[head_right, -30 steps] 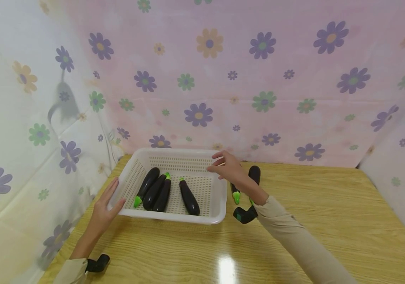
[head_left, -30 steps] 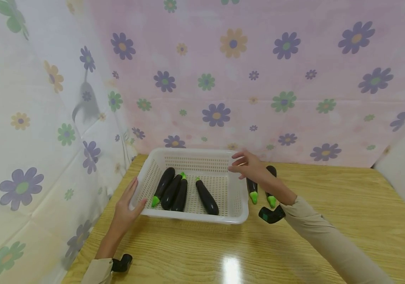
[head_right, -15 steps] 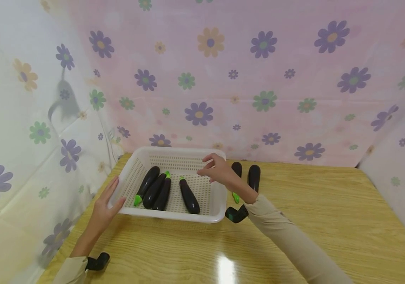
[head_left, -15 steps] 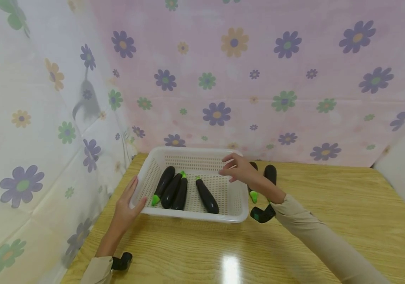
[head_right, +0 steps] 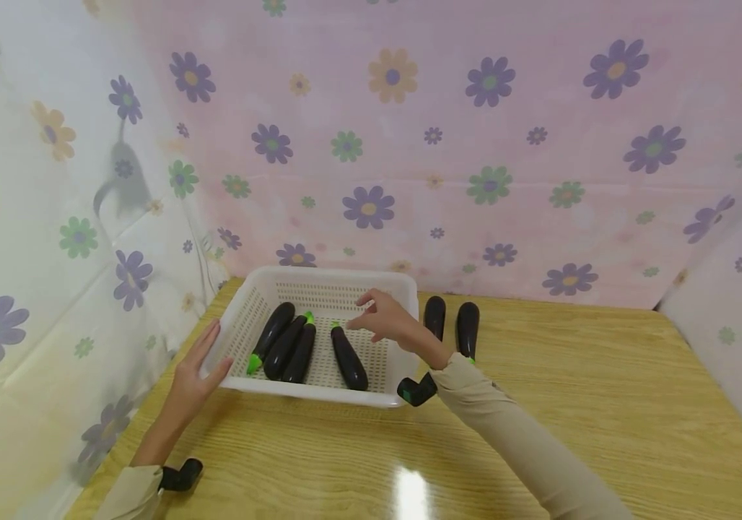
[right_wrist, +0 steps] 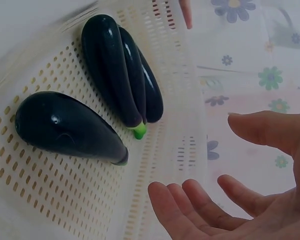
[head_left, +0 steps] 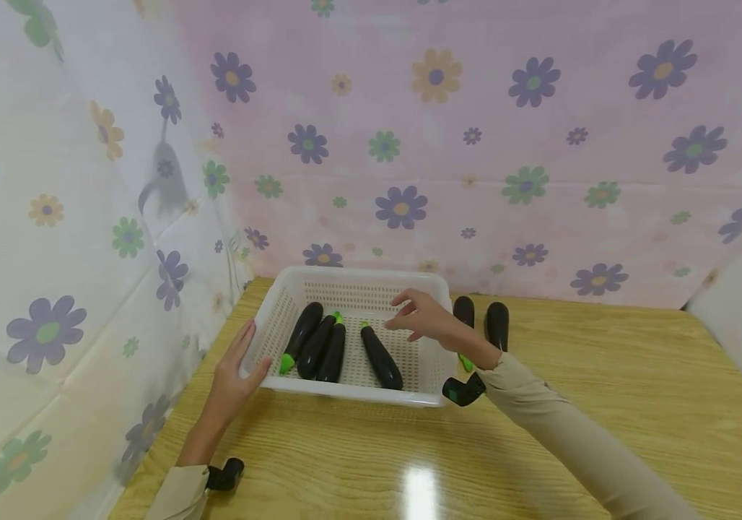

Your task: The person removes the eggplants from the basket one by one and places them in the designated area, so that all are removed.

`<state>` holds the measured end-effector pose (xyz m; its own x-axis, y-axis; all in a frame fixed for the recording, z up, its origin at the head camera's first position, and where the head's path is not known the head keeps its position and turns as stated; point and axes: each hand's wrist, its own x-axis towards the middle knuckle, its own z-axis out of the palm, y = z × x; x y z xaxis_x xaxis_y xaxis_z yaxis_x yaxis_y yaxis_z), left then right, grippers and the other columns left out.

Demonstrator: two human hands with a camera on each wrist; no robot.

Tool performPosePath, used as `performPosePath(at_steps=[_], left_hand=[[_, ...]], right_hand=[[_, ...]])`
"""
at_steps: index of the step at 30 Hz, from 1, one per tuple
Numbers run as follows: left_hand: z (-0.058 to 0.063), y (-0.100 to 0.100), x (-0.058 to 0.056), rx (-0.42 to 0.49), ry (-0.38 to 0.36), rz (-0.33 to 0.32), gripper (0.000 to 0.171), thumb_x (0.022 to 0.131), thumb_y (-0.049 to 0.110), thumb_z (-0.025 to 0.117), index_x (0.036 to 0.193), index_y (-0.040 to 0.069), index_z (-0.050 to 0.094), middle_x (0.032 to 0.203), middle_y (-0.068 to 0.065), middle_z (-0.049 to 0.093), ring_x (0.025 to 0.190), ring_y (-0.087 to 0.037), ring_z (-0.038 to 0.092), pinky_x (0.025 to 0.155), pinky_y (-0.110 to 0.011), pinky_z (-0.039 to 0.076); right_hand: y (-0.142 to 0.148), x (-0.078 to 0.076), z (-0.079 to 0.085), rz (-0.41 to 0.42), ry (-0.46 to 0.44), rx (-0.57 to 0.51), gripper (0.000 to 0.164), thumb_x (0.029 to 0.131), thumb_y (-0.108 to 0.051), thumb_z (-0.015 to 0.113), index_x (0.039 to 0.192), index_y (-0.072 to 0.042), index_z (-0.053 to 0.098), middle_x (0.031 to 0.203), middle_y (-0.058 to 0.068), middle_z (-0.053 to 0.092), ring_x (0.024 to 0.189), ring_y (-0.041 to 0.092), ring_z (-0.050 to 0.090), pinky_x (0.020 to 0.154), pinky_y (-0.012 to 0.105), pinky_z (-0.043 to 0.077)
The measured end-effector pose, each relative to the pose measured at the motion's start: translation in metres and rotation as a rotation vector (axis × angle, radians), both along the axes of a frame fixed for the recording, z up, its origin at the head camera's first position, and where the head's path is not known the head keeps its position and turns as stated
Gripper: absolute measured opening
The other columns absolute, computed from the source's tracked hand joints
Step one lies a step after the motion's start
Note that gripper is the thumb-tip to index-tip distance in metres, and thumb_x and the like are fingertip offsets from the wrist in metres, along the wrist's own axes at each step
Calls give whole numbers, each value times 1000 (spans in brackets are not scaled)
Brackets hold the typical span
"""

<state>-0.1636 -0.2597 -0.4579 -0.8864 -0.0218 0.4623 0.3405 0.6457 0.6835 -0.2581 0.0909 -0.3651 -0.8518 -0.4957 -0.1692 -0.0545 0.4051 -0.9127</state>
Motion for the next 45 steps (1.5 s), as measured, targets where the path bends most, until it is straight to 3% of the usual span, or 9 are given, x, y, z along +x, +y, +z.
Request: performPosePath(at_steps=[8,13,23,30,37,42,45], left_hand=[[-1,-1,0,-6,20,0,70,86,17,68,146,4,34,152,-7,30,136,-32,30,106,-25,24],[-1,0,0,1,36,-6,70,86,16,68,146,3,35,152,-8,31,136,-33,30,104,-16,20],[2,2,1,-5,20,3,70,86,16,68,146,3,35,152,-7,31,136,-33,30,105,-21,22],[0,0,0,-14,4,7,70,86,18,68,146,3,34,151,-14,32,135,-35,31,104,-48,30],[0,1,1,-6,3,11,70,87,17,68,146,3,34,151,-11,31,136,-32,30,106,-38,28],[-1,1,1,-10,1,7,70,86,16,68,146,3,34,151,-14,31,135,-36,30,102,-53,31],[0,0,0,-9,1,3,70,87,17,68,146,3,34,151,-13,31,135,-35,30,101,-55,31]], right_hand=[[-13,-7,-11,17,-58,38,48,85,-24,70,124,-4,48,109,15,56,108,39,53,81,51,50],[-19,-11,-15,26,-78,57,47,85,-21,70,123,-4,49,110,15,54,107,39,53,78,49,51],[-31,-18,-20,26,-98,150,58,80,-17,75,127,2,46,116,15,52,106,37,55,74,46,53],[-41,-23,-27,36,-125,214,60,78,-15,77,126,0,46,110,14,54,100,35,57,69,45,54],[-51,-23,-32,61,-110,326,54,78,-14,77,121,1,48,105,12,53,90,34,59,68,47,54],[-53,-24,-40,72,-108,407,47,75,-14,80,110,0,52,96,10,56,78,30,60,62,44,55],[-53,-24,-44,78,-122,421,50,73,-14,82,110,-1,51,97,12,56,76,30,60,60,43,55]])
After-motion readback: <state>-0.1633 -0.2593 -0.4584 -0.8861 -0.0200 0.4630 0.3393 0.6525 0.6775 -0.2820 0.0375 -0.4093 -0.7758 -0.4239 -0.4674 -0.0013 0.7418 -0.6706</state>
